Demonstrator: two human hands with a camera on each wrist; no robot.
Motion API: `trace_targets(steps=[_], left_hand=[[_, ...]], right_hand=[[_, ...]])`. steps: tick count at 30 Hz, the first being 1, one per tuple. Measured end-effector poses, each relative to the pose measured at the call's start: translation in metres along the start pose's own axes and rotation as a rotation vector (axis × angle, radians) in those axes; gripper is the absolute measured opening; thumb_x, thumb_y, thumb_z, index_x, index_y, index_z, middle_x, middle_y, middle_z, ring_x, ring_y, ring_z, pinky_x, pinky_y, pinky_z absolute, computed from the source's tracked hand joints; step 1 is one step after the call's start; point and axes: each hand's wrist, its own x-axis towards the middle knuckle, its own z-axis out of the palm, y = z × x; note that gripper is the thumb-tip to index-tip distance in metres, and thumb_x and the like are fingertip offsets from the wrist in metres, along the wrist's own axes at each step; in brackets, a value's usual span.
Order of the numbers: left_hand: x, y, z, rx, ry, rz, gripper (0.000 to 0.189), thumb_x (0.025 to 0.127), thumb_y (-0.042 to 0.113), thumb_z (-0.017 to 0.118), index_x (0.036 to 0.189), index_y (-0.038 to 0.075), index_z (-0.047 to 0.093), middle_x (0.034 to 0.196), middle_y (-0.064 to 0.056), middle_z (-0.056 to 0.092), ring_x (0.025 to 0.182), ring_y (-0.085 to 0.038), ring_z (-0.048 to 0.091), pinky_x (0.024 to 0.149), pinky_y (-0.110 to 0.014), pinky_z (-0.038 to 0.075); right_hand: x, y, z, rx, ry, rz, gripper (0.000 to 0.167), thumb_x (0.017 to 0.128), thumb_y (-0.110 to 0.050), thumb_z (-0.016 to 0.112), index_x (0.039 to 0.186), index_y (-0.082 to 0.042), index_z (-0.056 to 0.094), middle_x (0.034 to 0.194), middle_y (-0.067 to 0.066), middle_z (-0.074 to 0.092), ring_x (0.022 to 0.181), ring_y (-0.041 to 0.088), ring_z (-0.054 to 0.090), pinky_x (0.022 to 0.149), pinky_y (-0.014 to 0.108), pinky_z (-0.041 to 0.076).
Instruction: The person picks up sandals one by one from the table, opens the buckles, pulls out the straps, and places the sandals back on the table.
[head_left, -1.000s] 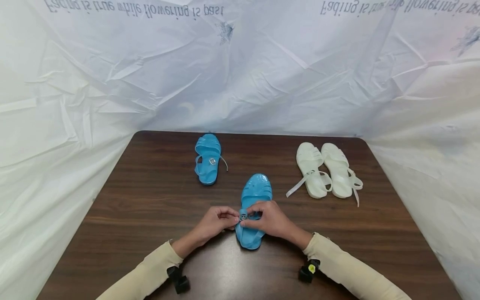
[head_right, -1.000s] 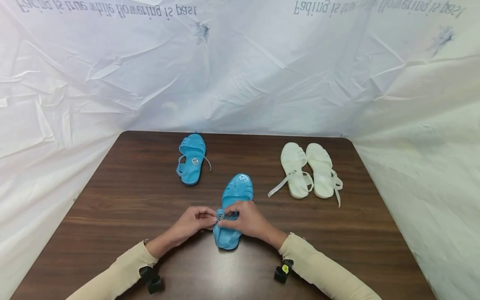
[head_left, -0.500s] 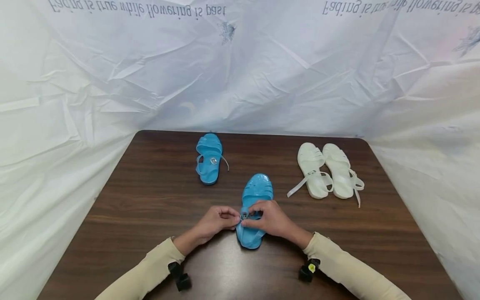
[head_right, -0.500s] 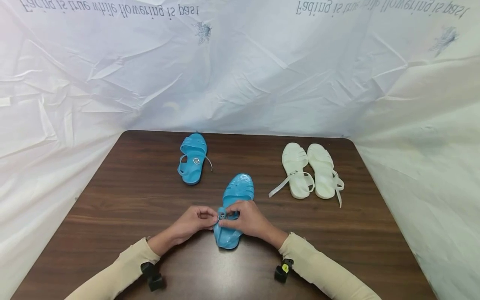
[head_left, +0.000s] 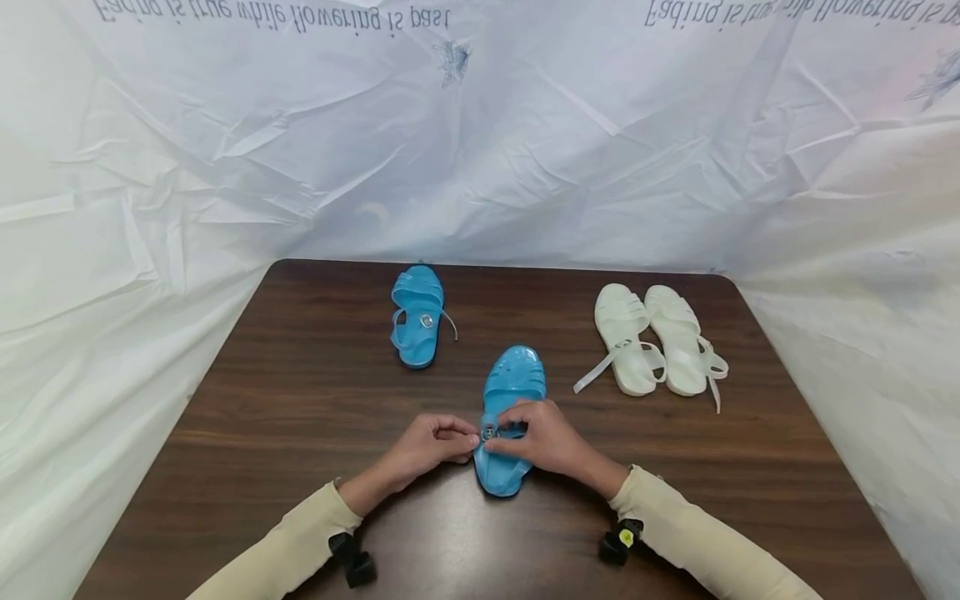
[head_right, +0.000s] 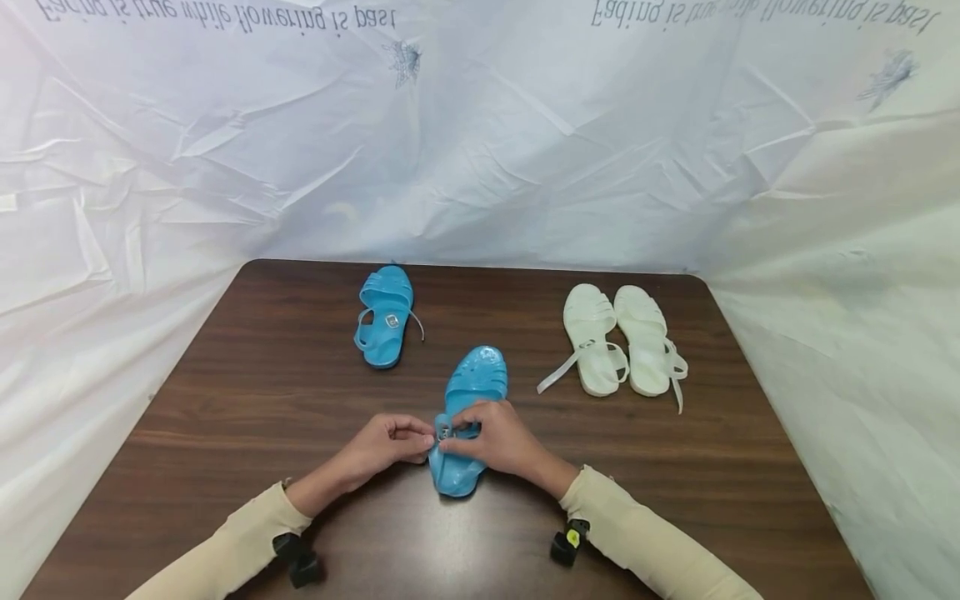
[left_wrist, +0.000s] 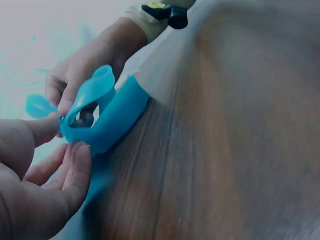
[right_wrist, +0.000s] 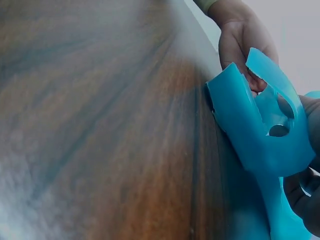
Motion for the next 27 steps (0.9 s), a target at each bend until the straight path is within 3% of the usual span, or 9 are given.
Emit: trace_targets(steps=[3, 10, 16, 19, 24, 27], left_hand=[[-0.002, 0.002, 0.001, 0.046, -0.004, 0.013, 0.034, 0.094, 0.018, 0.076, 0.119, -0.005, 0.070, 0.105, -0.011, 0.075, 0.092, -0.015, 0.071, 0.078, -0.030, 0.060], [-0.004, 0.006, 0.004, 0.193, 0.094, 0.132, 0.034, 0.088, 0.016, 0.082, 0.118, 0.000, 0.073, 0.096, -0.010, 0.077, 0.077, -0.014, 0.071, 0.058, -0.028, 0.056], [-0.010, 0.016, 0.007, 0.381, 0.114, 0.260, 0.022, 0.093, 0.013, 0.077, 0.114, 0.008, 0.076, 0.097, -0.001, 0.078, 0.086, -0.008, 0.073, 0.068, -0.025, 0.059], [-0.011, 0.021, 0.008, 0.441, 0.111, 0.293, 0.016, 0.096, 0.020, 0.074, 0.109, 0.012, 0.077, 0.096, 0.003, 0.077, 0.086, -0.007, 0.072, 0.073, -0.025, 0.059], [-0.008, 0.026, 0.008, 0.543, 0.139, 0.367, 0.024, 0.092, 0.033, 0.079, 0.108, 0.015, 0.077, 0.090, 0.009, 0.072, 0.075, -0.004, 0.067, 0.067, -0.025, 0.058], [-0.005, 0.027, 0.008, 0.586, 0.164, 0.414, 0.024, 0.090, 0.031, 0.081, 0.107, 0.015, 0.078, 0.088, 0.010, 0.069, 0.072, -0.002, 0.064, 0.064, -0.025, 0.056]], right_hand=[[0.001, 0.000, 0.000, -0.008, 0.001, -0.005, 0.021, 0.086, -0.038, 0.084, 0.093, -0.018, 0.080, 0.089, -0.013, 0.074, 0.086, 0.006, 0.065, 0.070, 0.024, 0.055], [0.004, -0.001, 0.001, -0.013, -0.006, -0.039, 0.019, 0.086, -0.038, 0.084, 0.081, -0.021, 0.077, 0.079, -0.015, 0.069, 0.076, 0.004, 0.061, 0.062, 0.022, 0.052], [0.005, 0.000, 0.001, -0.036, -0.016, -0.060, 0.038, 0.087, -0.038, 0.083, 0.062, -0.023, 0.059, 0.061, -0.014, 0.050, 0.061, 0.002, 0.047, 0.053, 0.020, 0.042], [0.005, 0.001, 0.002, -0.023, -0.012, -0.046, 0.029, 0.087, -0.036, 0.084, 0.067, -0.024, 0.066, 0.064, -0.017, 0.057, 0.063, 0.001, 0.052, 0.054, 0.021, 0.046], [0.004, 0.001, 0.002, -0.017, -0.007, -0.032, 0.015, 0.088, -0.033, 0.083, 0.082, -0.022, 0.077, 0.076, -0.017, 0.068, 0.072, 0.001, 0.061, 0.061, 0.023, 0.053], [0.004, 0.000, 0.002, -0.020, -0.007, -0.030, 0.013, 0.088, -0.031, 0.083, 0.084, -0.021, 0.077, 0.077, -0.016, 0.069, 0.071, 0.000, 0.060, 0.060, 0.022, 0.053]])
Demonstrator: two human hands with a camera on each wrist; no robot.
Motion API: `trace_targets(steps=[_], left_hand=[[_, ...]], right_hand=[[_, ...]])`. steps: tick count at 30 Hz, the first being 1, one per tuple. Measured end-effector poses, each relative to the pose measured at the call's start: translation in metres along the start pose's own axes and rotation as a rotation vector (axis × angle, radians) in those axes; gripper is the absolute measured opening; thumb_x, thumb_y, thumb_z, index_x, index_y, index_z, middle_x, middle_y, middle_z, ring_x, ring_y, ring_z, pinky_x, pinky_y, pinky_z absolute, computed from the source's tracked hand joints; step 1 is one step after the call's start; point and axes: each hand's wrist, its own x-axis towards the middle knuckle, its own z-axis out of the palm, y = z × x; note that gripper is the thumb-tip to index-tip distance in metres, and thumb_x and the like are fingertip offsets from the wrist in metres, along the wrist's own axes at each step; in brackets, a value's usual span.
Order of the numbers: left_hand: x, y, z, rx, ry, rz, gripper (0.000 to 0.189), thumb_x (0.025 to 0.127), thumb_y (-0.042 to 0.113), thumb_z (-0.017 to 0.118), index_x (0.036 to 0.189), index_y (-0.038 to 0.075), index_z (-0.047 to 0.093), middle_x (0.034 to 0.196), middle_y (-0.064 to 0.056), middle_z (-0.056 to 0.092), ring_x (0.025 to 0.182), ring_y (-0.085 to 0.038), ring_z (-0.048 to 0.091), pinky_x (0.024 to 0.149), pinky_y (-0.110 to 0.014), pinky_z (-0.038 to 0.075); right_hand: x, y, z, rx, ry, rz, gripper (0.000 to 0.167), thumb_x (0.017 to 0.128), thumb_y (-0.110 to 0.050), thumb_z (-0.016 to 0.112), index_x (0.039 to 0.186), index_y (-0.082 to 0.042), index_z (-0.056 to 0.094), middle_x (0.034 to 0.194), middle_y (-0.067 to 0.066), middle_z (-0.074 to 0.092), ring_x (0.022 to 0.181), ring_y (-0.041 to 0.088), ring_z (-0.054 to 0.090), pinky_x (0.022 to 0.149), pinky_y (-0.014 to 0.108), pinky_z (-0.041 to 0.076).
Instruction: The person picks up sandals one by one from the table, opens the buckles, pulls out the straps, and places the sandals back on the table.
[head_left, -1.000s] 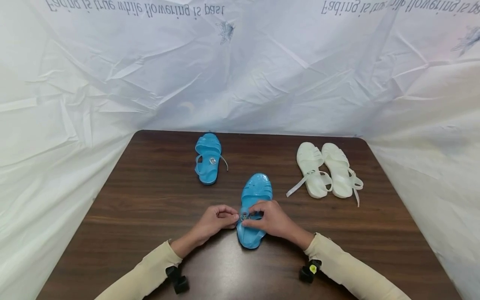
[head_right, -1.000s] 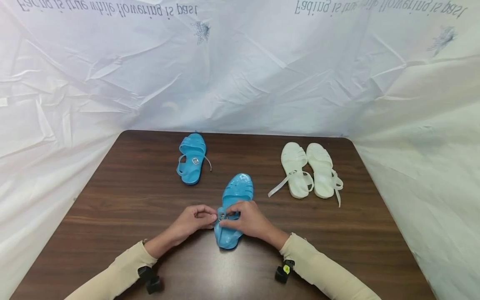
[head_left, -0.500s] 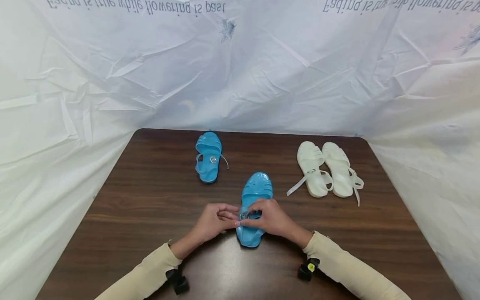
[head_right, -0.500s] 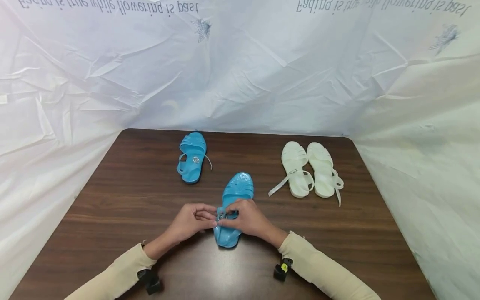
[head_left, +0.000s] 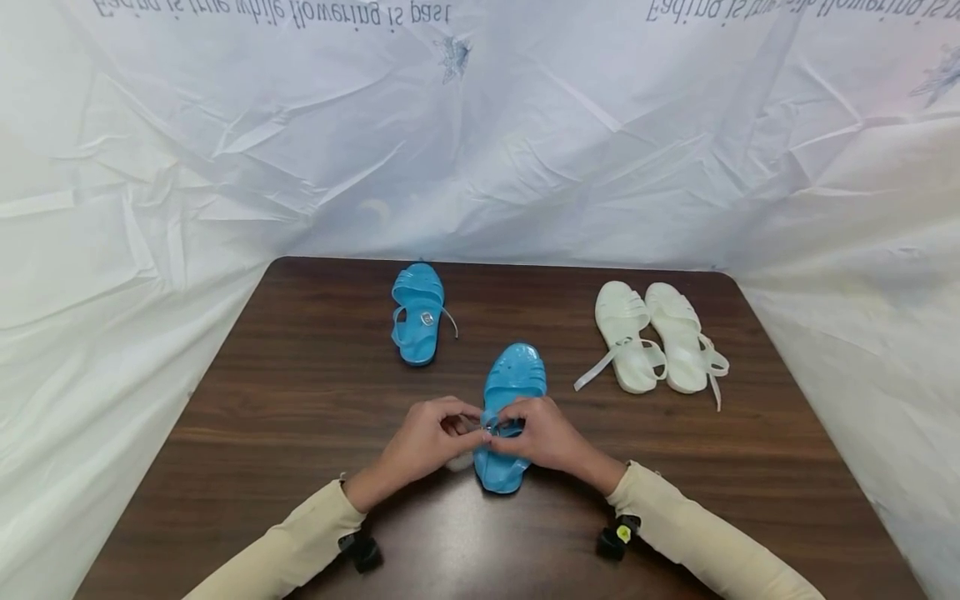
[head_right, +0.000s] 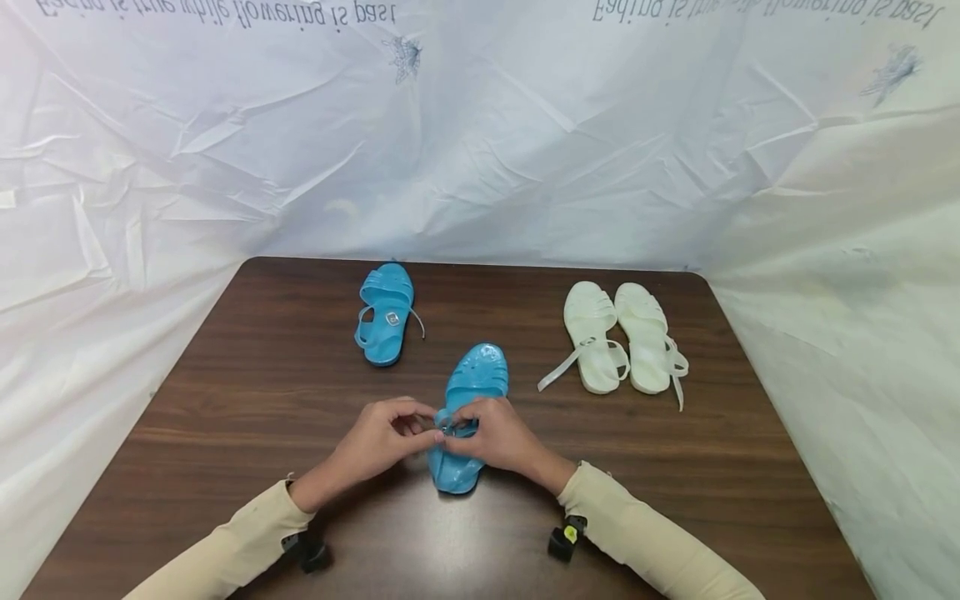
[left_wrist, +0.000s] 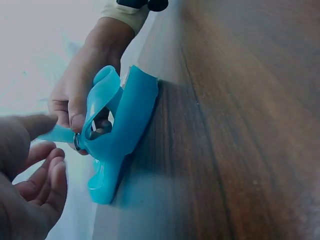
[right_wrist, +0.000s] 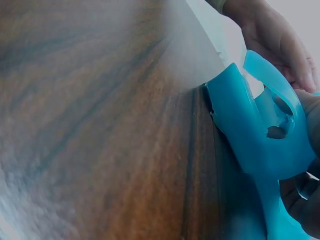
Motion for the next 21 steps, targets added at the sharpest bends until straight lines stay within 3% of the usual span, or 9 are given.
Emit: trace_targets(steps=[9, 16, 21], left_hand=[[0.007, 0.000, 0.003, -0.037, 0.036, 0.027, 0.017, 0.090, 0.028, 0.081, 0.103, 0.015, 0.080, 0.089, 0.010, 0.071, 0.077, -0.003, 0.065, 0.068, -0.025, 0.057], [0.014, 0.001, 0.007, -0.065, 0.027, 0.034, 0.015, 0.091, 0.023, 0.080, 0.102, 0.013, 0.080, 0.091, 0.008, 0.072, 0.080, -0.005, 0.067, 0.070, -0.026, 0.058], [0.014, 0.001, 0.009, -0.095, 0.044, 0.027, 0.016, 0.092, 0.024, 0.079, 0.104, 0.012, 0.080, 0.092, 0.006, 0.072, 0.081, -0.006, 0.067, 0.071, -0.026, 0.058]], right_hand=[[-0.001, 0.000, 0.000, -0.006, 0.004, 0.021, 0.018, 0.085, -0.035, 0.085, 0.078, -0.024, 0.073, 0.073, -0.017, 0.063, 0.069, 0.002, 0.056, 0.057, 0.022, 0.049], [-0.001, 0.001, -0.001, -0.009, 0.005, 0.015, 0.040, 0.085, -0.034, 0.086, 0.061, -0.021, 0.056, 0.061, -0.013, 0.051, 0.061, 0.003, 0.048, 0.053, 0.020, 0.042], [0.000, 0.001, -0.001, 0.000, -0.003, 0.025, 0.030, 0.085, -0.034, 0.086, 0.067, -0.023, 0.064, 0.064, -0.015, 0.058, 0.063, 0.003, 0.052, 0.054, 0.021, 0.045]])
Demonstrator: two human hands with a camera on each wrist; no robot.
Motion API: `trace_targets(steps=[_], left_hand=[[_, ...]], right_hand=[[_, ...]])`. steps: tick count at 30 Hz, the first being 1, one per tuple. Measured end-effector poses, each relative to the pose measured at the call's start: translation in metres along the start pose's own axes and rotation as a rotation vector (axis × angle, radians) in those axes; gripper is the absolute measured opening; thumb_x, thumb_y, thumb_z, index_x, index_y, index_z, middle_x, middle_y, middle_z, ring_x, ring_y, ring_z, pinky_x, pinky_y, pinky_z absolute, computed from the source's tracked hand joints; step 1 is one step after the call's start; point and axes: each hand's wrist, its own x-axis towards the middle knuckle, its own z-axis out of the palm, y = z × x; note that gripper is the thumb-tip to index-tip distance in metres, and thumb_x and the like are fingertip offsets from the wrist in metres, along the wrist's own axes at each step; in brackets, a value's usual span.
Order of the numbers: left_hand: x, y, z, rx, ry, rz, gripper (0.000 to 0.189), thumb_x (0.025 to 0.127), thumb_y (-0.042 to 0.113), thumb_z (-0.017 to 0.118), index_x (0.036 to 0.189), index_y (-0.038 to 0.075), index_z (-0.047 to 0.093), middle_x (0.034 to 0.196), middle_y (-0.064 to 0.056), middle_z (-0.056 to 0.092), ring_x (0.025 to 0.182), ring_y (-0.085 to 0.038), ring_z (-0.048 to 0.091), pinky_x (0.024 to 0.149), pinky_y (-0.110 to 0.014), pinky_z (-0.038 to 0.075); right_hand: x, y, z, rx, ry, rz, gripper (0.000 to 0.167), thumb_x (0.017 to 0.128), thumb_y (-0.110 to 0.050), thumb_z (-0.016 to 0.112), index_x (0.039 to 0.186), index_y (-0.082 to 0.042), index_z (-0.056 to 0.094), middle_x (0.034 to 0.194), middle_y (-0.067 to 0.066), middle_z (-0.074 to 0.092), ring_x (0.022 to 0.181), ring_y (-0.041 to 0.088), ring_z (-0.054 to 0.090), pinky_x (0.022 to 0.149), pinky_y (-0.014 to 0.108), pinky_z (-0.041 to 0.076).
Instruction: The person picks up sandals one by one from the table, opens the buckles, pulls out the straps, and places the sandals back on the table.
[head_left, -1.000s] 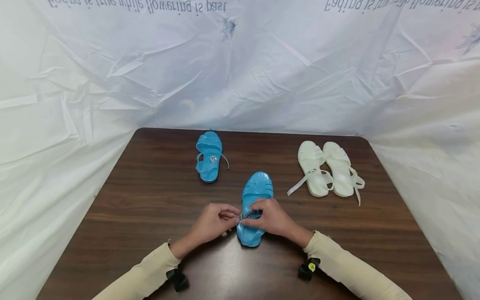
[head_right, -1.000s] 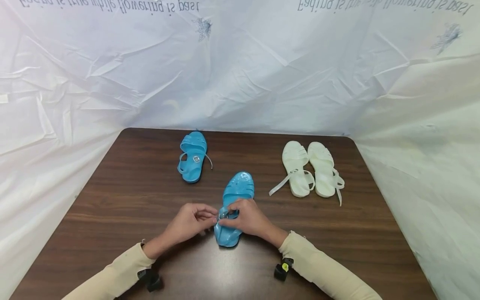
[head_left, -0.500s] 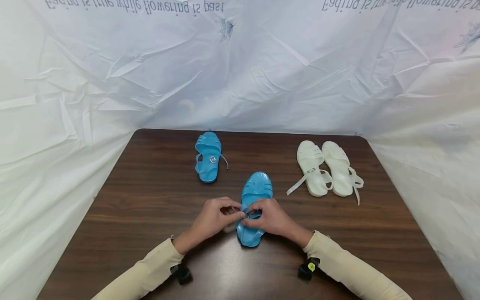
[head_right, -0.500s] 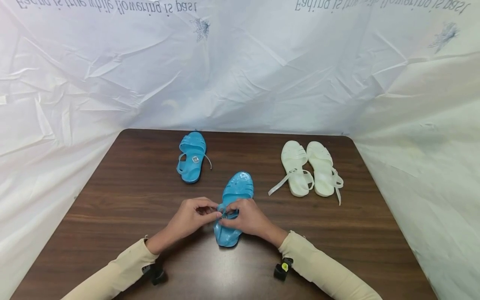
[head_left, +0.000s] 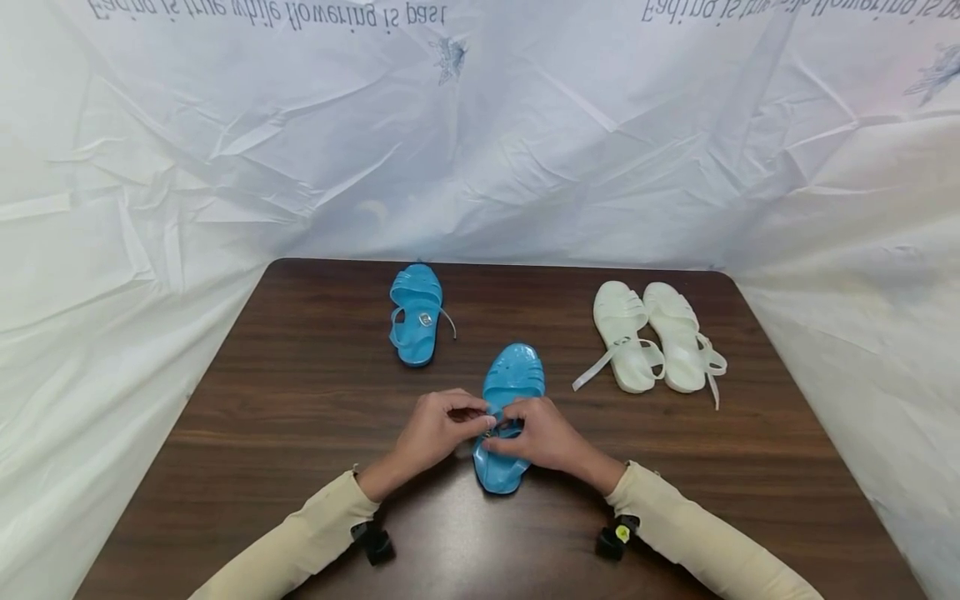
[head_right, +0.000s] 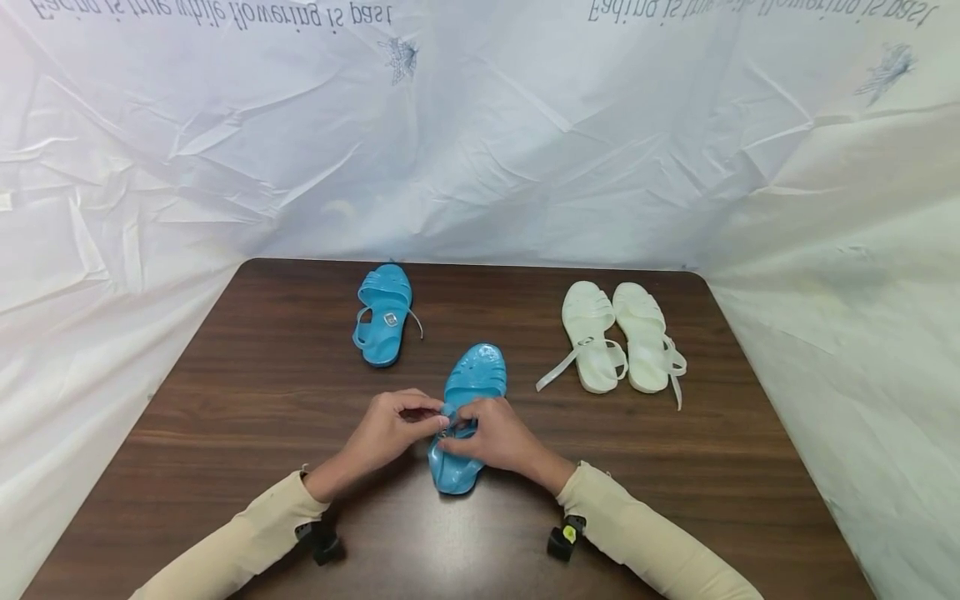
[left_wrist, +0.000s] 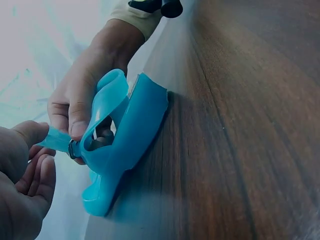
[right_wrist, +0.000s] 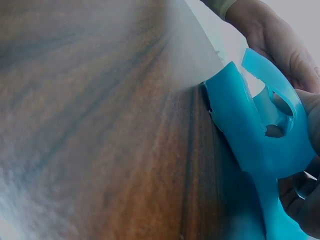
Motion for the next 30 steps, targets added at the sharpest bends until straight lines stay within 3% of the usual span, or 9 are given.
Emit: trace_targets(steps=[4, 10, 16, 21, 26, 30], left_hand=[[-0.002, -0.002, 0.001, -0.018, 0.032, -0.007, 0.020, 0.092, 0.024, 0.080, 0.105, 0.010, 0.080, 0.093, 0.005, 0.073, 0.082, -0.007, 0.068, 0.072, -0.027, 0.059], [-0.005, -0.006, 0.003, -0.049, 0.067, -0.024, 0.022, 0.092, 0.021, 0.079, 0.107, 0.005, 0.079, 0.095, 0.004, 0.074, 0.083, -0.008, 0.069, 0.073, -0.027, 0.059], [-0.001, -0.002, 0.002, -0.044, 0.100, 0.021, 0.022, 0.093, 0.021, 0.078, 0.107, 0.005, 0.080, 0.098, 0.002, 0.075, 0.083, -0.008, 0.069, 0.071, -0.027, 0.059], [0.001, 0.005, -0.011, 0.019, 0.047, 0.067, 0.023, 0.093, 0.026, 0.078, 0.107, 0.008, 0.080, 0.098, 0.005, 0.073, 0.084, -0.007, 0.068, 0.072, -0.027, 0.059], [-0.008, 0.001, -0.029, 0.085, 0.009, 0.017, 0.014, 0.092, 0.025, 0.080, 0.104, 0.017, 0.080, 0.092, 0.010, 0.071, 0.081, -0.004, 0.066, 0.071, -0.025, 0.058], [-0.016, -0.004, -0.040, 0.119, -0.030, -0.029, 0.011, 0.091, 0.020, 0.080, 0.102, 0.015, 0.079, 0.089, 0.009, 0.069, 0.078, -0.005, 0.065, 0.069, -0.025, 0.058]], right_hand=[[0.000, 0.000, -0.001, -0.002, -0.013, 0.007, 0.021, 0.085, -0.035, 0.085, 0.075, -0.024, 0.071, 0.068, -0.016, 0.062, 0.064, 0.003, 0.054, 0.055, 0.022, 0.047], [0.001, 0.000, -0.002, 0.002, -0.030, 0.005, 0.022, 0.086, -0.036, 0.084, 0.076, -0.023, 0.070, 0.066, -0.015, 0.060, 0.061, 0.004, 0.053, 0.053, 0.021, 0.045], [0.001, 0.000, -0.004, 0.007, -0.051, 0.015, 0.019, 0.087, -0.037, 0.083, 0.081, -0.022, 0.073, 0.071, -0.015, 0.064, 0.066, 0.003, 0.057, 0.057, 0.021, 0.048], [0.000, 0.001, -0.006, 0.016, -0.053, 0.031, 0.018, 0.087, -0.038, 0.083, 0.089, -0.021, 0.078, 0.082, -0.016, 0.070, 0.074, 0.003, 0.062, 0.062, 0.024, 0.053], [0.001, 0.001, -0.006, 0.016, -0.062, 0.054, 0.026, 0.088, -0.041, 0.082, 0.100, -0.017, 0.080, 0.094, -0.012, 0.076, 0.087, 0.004, 0.068, 0.073, 0.024, 0.055], [0.000, 0.001, -0.007, 0.021, -0.068, 0.064, 0.029, 0.088, -0.041, 0.081, 0.106, -0.018, 0.080, 0.098, -0.012, 0.076, 0.090, 0.003, 0.067, 0.075, 0.024, 0.055]])
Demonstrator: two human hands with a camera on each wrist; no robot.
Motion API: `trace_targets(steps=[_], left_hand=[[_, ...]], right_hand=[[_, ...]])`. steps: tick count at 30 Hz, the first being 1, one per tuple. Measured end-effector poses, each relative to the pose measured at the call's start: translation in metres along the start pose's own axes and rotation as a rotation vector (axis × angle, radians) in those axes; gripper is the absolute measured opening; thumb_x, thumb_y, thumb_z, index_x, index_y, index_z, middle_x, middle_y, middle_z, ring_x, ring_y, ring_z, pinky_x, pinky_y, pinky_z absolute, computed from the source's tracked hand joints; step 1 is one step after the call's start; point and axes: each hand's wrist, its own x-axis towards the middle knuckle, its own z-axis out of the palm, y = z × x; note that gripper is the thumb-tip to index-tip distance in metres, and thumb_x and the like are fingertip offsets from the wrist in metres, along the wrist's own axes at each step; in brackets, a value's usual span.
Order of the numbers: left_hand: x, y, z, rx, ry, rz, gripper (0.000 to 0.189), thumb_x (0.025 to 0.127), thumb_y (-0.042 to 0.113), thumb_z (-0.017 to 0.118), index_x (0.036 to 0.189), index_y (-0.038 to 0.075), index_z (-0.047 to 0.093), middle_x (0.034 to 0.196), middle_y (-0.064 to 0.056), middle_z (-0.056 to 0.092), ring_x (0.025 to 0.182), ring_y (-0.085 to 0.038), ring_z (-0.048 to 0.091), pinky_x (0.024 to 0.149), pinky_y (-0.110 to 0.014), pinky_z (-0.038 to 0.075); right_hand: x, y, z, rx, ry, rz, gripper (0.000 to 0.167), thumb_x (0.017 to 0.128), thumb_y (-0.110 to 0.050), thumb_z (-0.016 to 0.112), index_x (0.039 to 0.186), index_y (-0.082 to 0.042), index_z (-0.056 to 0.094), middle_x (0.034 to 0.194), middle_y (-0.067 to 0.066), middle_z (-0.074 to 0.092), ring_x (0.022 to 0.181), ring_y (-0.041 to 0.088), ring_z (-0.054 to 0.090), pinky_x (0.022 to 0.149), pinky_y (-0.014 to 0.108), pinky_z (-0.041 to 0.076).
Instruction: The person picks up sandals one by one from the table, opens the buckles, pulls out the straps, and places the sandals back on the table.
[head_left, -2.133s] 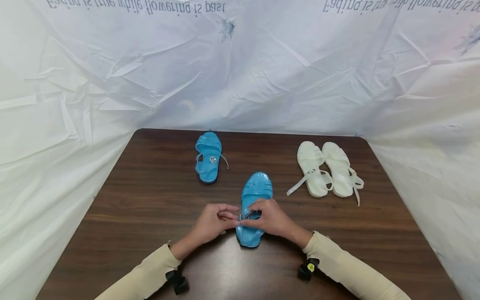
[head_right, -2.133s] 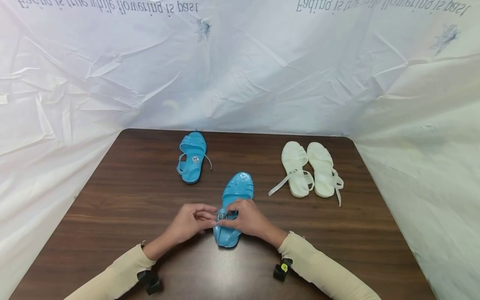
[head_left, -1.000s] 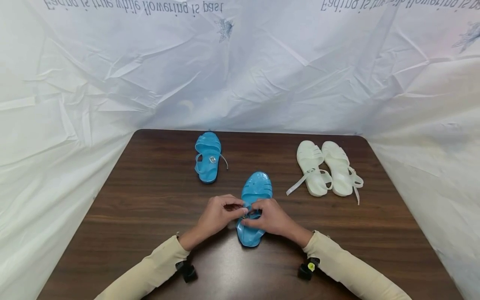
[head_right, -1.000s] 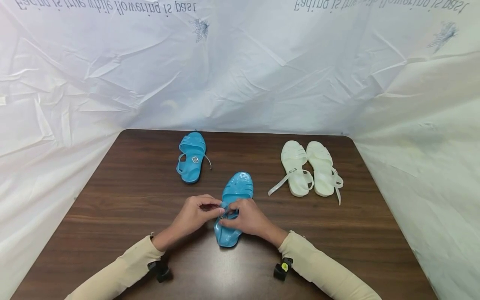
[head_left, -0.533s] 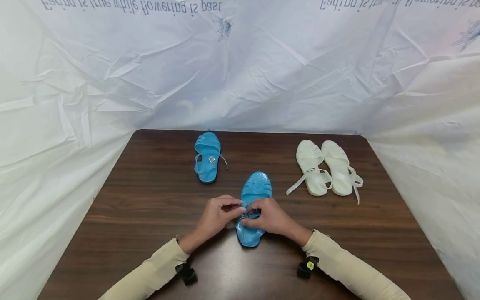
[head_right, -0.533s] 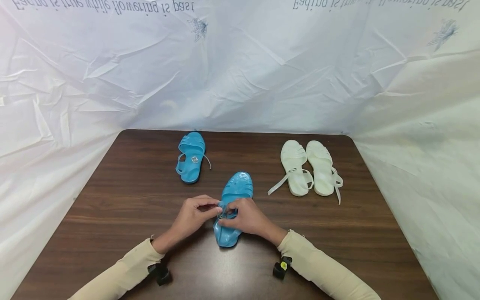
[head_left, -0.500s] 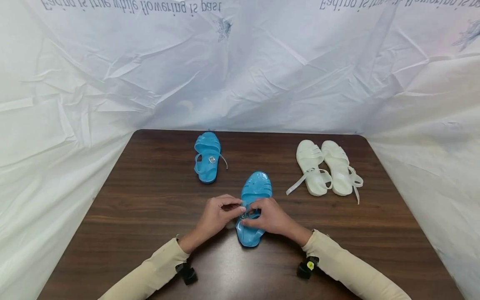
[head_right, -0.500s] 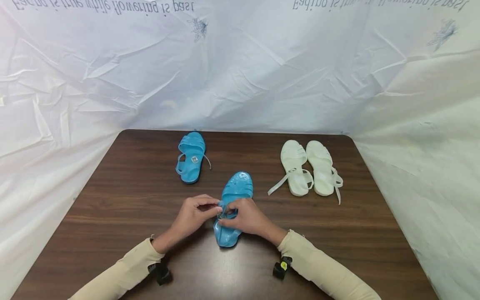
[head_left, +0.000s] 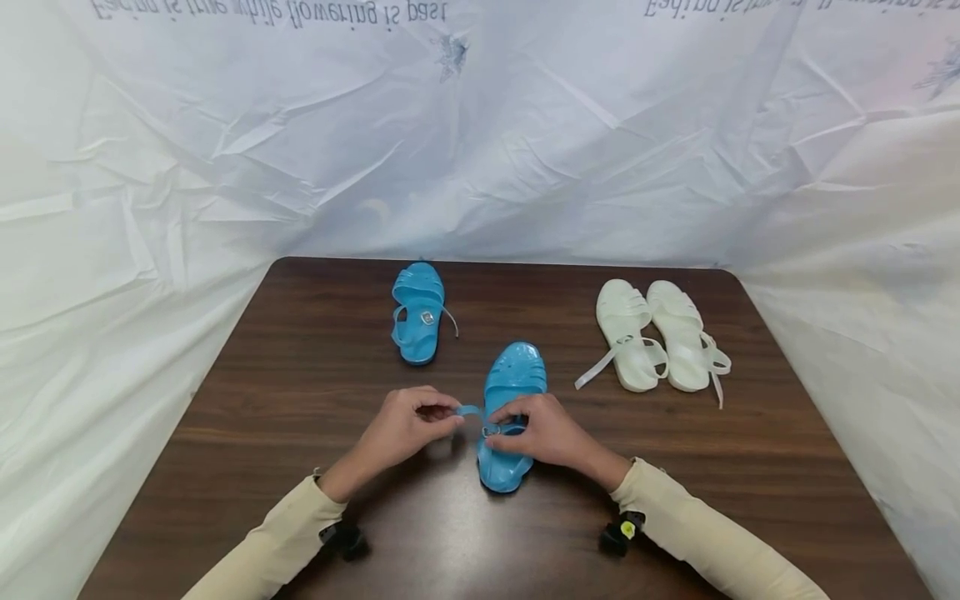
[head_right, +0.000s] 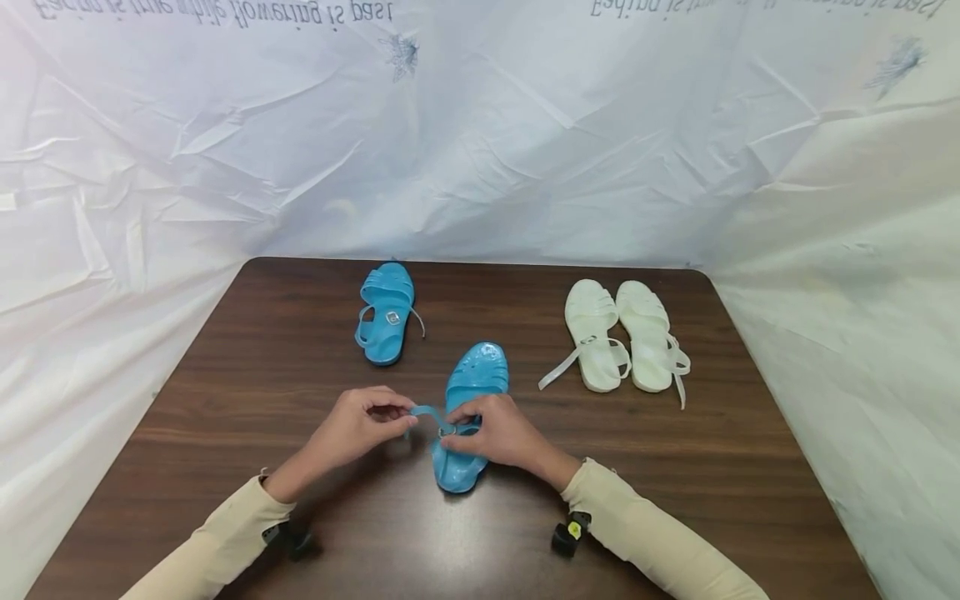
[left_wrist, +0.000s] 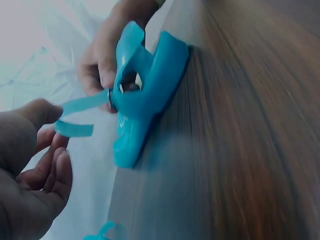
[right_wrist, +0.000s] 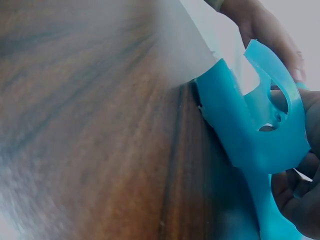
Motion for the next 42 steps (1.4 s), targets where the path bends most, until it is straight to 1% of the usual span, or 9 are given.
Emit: trace_targets(steps=[5, 10, 14, 17, 22, 26, 28, 33, 42], left_hand=[[-0.004, -0.007, -0.004, 0.022, -0.077, -0.055, 0.011, 0.092, 0.020, 0.079, 0.100, 0.012, 0.079, 0.086, 0.008, 0.068, 0.076, -0.006, 0.063, 0.068, -0.025, 0.057], [-0.007, -0.013, -0.004, 0.008, -0.129, -0.111, 0.010, 0.093, 0.024, 0.078, 0.097, 0.015, 0.078, 0.083, 0.009, 0.068, 0.075, -0.007, 0.063, 0.067, -0.025, 0.056], [-0.007, -0.017, -0.004, -0.004, -0.166, -0.148, 0.013, 0.094, 0.028, 0.077, 0.098, 0.016, 0.078, 0.084, 0.009, 0.069, 0.077, -0.008, 0.064, 0.069, -0.025, 0.056], [-0.005, -0.017, -0.003, -0.006, -0.165, -0.157, 0.021, 0.094, 0.032, 0.077, 0.104, 0.013, 0.077, 0.089, 0.008, 0.070, 0.080, -0.008, 0.065, 0.071, -0.025, 0.056], [0.007, -0.008, 0.003, 0.021, -0.158, -0.124, 0.039, 0.093, 0.039, 0.076, 0.120, 0.010, 0.073, 0.103, 0.003, 0.073, 0.090, -0.009, 0.067, 0.078, -0.028, 0.057], [0.018, 0.003, 0.013, 0.041, -0.215, -0.097, 0.047, 0.094, 0.045, 0.074, 0.127, 0.014, 0.070, 0.118, 0.002, 0.073, 0.103, -0.009, 0.068, 0.087, -0.033, 0.057], [0.023, 0.005, 0.019, 0.060, -0.249, -0.094, 0.048, 0.094, 0.048, 0.073, 0.127, 0.015, 0.069, 0.120, 0.003, 0.072, 0.106, -0.008, 0.067, 0.089, -0.033, 0.056], [0.030, 0.007, 0.033, 0.103, -0.293, -0.083, 0.041, 0.095, 0.049, 0.071, 0.121, 0.017, 0.071, 0.111, 0.006, 0.072, 0.101, -0.006, 0.067, 0.086, -0.031, 0.056], [0.034, 0.007, 0.045, 0.088, -0.274, -0.089, 0.018, 0.094, 0.037, 0.074, 0.102, 0.021, 0.072, 0.093, 0.011, 0.069, 0.082, -0.003, 0.063, 0.072, -0.026, 0.054]], right_hand=[[-0.002, 0.001, -0.004, 0.023, 0.001, -0.005, 0.033, 0.090, -0.042, 0.079, 0.112, -0.018, 0.079, 0.099, -0.011, 0.076, 0.088, 0.003, 0.067, 0.072, 0.025, 0.055], [-0.005, 0.003, -0.010, 0.027, 0.013, 0.005, 0.041, 0.093, -0.041, 0.076, 0.124, -0.014, 0.074, 0.097, -0.011, 0.075, 0.087, 0.003, 0.068, 0.069, 0.026, 0.055], [-0.008, 0.006, -0.016, 0.024, 0.022, 0.007, 0.038, 0.094, -0.039, 0.075, 0.122, -0.013, 0.075, 0.095, -0.011, 0.075, 0.083, 0.003, 0.068, 0.066, 0.026, 0.055], [-0.010, 0.007, -0.020, 0.028, 0.025, 0.013, 0.038, 0.095, -0.041, 0.074, 0.121, -0.014, 0.076, 0.094, -0.011, 0.074, 0.083, 0.004, 0.068, 0.067, 0.027, 0.056], [-0.014, 0.010, -0.024, 0.020, 0.037, 0.010, 0.036, 0.095, -0.041, 0.073, 0.120, -0.014, 0.076, 0.094, -0.011, 0.074, 0.082, 0.005, 0.067, 0.067, 0.027, 0.055], [-0.016, 0.011, -0.027, 0.016, 0.034, 0.002, 0.035, 0.097, -0.039, 0.072, 0.120, -0.013, 0.075, 0.095, -0.009, 0.074, 0.083, 0.005, 0.067, 0.068, 0.027, 0.056], [-0.017, 0.011, -0.027, 0.016, 0.030, 0.002, 0.035, 0.097, -0.038, 0.071, 0.120, -0.012, 0.075, 0.095, -0.009, 0.074, 0.083, 0.005, 0.067, 0.068, 0.027, 0.056], [-0.019, 0.010, -0.026, 0.021, 0.022, 0.031, 0.032, 0.098, -0.036, 0.071, 0.119, -0.013, 0.076, 0.095, -0.009, 0.074, 0.084, 0.004, 0.067, 0.070, 0.027, 0.057], [-0.017, 0.010, -0.019, 0.060, -0.007, 0.057, 0.024, 0.100, -0.034, 0.068, 0.109, -0.015, 0.079, 0.093, -0.010, 0.075, 0.079, 0.005, 0.065, 0.067, 0.025, 0.056]])
